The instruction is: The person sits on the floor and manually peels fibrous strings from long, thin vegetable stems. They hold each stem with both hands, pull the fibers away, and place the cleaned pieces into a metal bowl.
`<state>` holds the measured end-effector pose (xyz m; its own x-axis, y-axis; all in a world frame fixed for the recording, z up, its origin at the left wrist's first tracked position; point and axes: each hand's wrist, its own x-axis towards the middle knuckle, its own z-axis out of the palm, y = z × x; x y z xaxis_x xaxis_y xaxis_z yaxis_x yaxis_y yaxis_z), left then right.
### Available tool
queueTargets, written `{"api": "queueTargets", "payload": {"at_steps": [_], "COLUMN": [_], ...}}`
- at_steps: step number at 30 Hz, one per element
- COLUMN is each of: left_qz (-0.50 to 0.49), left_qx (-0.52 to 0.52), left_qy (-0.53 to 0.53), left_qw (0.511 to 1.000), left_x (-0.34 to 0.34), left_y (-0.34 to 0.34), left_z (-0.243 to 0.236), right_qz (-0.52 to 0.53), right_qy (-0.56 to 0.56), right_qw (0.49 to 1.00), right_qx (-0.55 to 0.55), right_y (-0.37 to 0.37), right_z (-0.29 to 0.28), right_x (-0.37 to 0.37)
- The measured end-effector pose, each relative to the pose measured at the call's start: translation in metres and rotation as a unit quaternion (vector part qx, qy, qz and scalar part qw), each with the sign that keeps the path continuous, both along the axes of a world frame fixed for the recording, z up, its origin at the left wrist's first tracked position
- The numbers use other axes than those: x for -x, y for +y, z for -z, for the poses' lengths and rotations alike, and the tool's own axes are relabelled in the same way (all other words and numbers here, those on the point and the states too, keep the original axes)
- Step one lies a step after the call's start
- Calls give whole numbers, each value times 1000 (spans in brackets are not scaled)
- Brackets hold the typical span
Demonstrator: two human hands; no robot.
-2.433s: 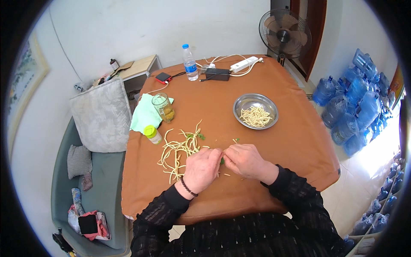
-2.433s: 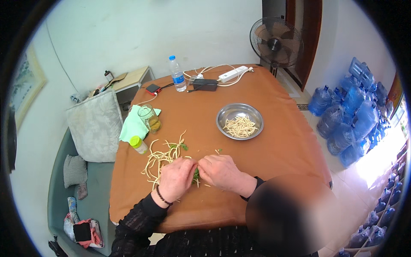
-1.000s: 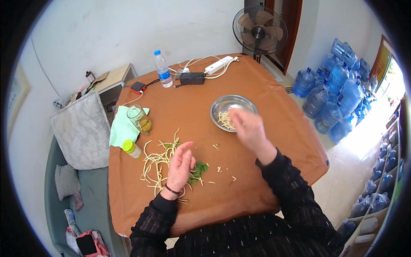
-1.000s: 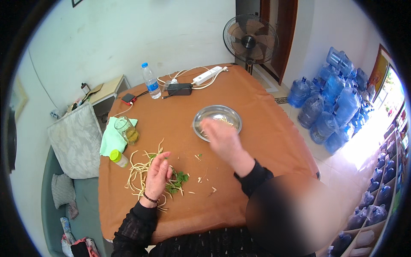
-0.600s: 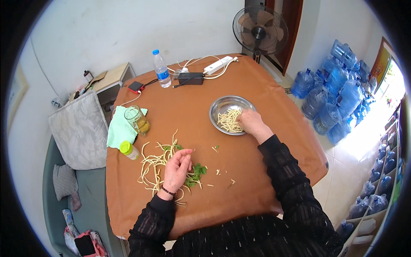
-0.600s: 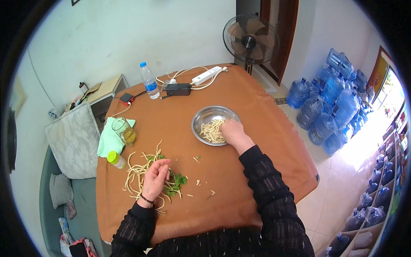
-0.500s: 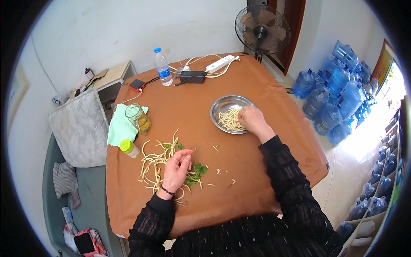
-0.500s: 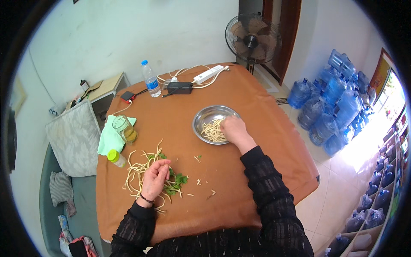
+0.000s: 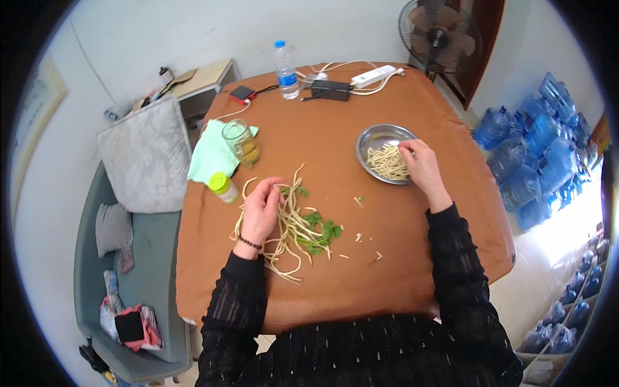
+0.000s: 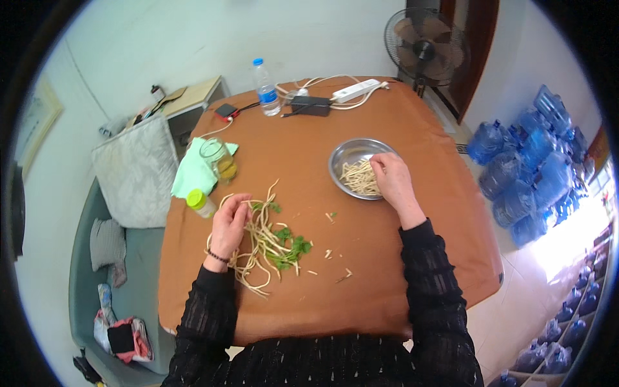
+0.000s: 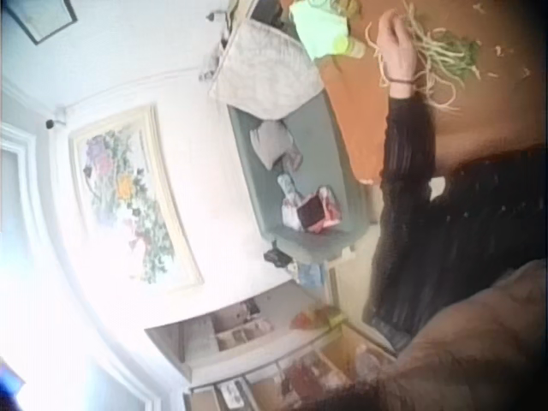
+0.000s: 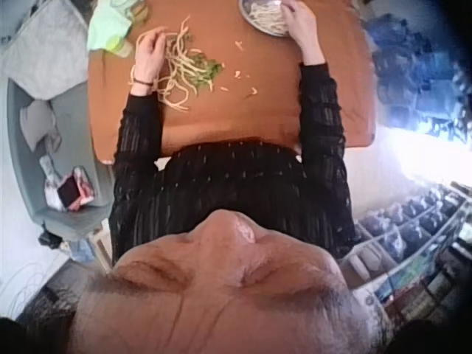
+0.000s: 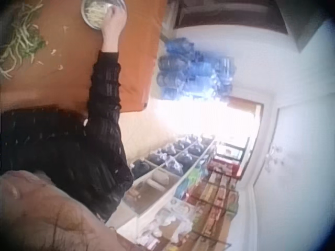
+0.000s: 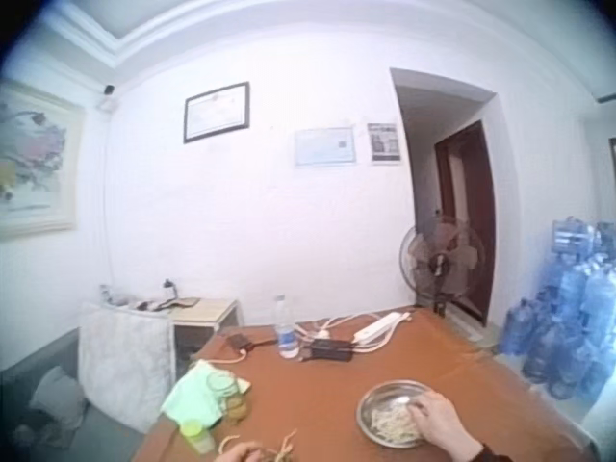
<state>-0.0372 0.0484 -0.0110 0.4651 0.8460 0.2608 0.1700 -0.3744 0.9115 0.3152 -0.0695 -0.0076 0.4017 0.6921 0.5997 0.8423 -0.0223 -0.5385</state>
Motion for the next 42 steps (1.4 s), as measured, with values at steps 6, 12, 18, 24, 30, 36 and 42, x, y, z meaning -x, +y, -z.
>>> {"api": "queueTargets", "payload": {"at_steps": [6, 12, 18, 24, 30, 36, 42], "left_qz": [98, 98, 158, 157, 151, 175, 130], "left_qx": [-41, -264, -343, -329, -134, -320, -311], "left_qy": [106, 201, 263, 229, -20, 85, 145], "left_qw": [989, 938, 888, 903, 979, 927, 930], "left_x": [13, 9, 11, 11, -1, -14, -7], "left_y": [-3, -4, -3, 1, -17, -29, -23], "left_z": [-2, 2, 5, 0, -14, -7, -9], "right_qz": [-262, -303, -289, -281, -279, -305, -252], "right_qy": [132, 27, -6, 1, 255, 352, 482], "right_qw": [947, 936, 944, 952, 922, 884, 839], "right_qx": [134, 180, 161, 122, 81, 34, 0], "right_y": [-15, -26, -25, -26, -25, -14, -14], "right_z": [-23, -1, 13, 12, 10, 3, 7], "right_x": [110, 140, 145, 147, 158, 172, 141]}}
